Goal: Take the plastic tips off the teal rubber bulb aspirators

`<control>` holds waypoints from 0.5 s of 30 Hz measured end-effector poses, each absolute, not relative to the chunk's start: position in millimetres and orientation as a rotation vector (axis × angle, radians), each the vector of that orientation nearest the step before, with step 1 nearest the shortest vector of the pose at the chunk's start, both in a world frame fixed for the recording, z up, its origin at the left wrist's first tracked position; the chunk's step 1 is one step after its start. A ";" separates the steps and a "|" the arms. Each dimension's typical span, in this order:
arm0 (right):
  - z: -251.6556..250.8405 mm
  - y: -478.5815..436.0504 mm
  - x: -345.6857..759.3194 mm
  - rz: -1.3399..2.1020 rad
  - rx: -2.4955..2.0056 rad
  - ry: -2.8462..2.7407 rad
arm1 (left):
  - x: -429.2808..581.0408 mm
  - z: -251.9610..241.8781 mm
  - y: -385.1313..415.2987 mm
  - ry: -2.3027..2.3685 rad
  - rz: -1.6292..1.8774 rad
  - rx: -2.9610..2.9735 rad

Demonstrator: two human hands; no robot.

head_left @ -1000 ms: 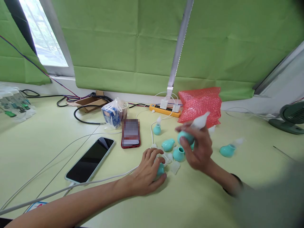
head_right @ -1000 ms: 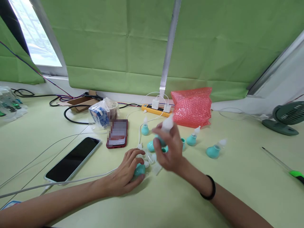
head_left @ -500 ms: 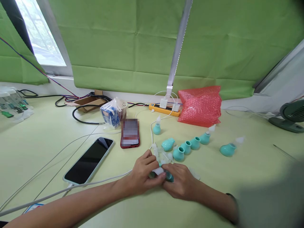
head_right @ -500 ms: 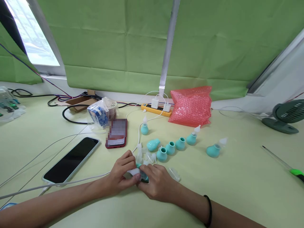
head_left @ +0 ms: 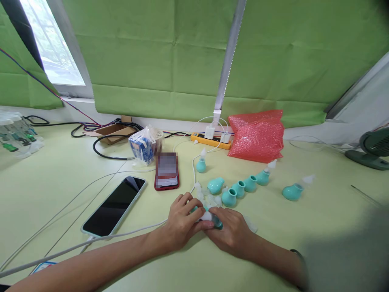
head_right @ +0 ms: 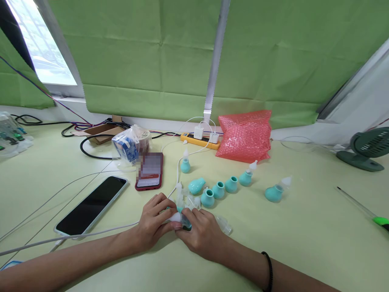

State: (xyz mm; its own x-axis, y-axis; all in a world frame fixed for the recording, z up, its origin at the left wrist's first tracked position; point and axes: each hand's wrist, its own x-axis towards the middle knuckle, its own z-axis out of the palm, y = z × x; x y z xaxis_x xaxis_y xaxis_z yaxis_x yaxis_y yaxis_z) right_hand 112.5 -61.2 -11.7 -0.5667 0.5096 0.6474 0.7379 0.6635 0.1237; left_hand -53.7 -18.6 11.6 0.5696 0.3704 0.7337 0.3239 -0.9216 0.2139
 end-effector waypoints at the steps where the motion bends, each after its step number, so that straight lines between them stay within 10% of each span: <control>1: -10.7 -61.7 112.0 -0.532 -0.962 -2.301 | -53.8 12.0 -18.6 0.599 1.298 2.734; 15: -11.3 -59.6 111.7 -0.645 -1.075 -2.279 | -52.3 -2.5 -11.9 0.413 1.358 2.591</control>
State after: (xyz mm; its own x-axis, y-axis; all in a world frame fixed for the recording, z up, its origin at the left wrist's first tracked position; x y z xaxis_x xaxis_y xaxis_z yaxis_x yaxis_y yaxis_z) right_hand 111.7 -59.6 -11.3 -0.5404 0.5449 0.6412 0.8001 0.5686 0.1911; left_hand -52.3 -11.9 -2.5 0.5425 0.3288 0.7730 0.1572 -0.9437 0.2911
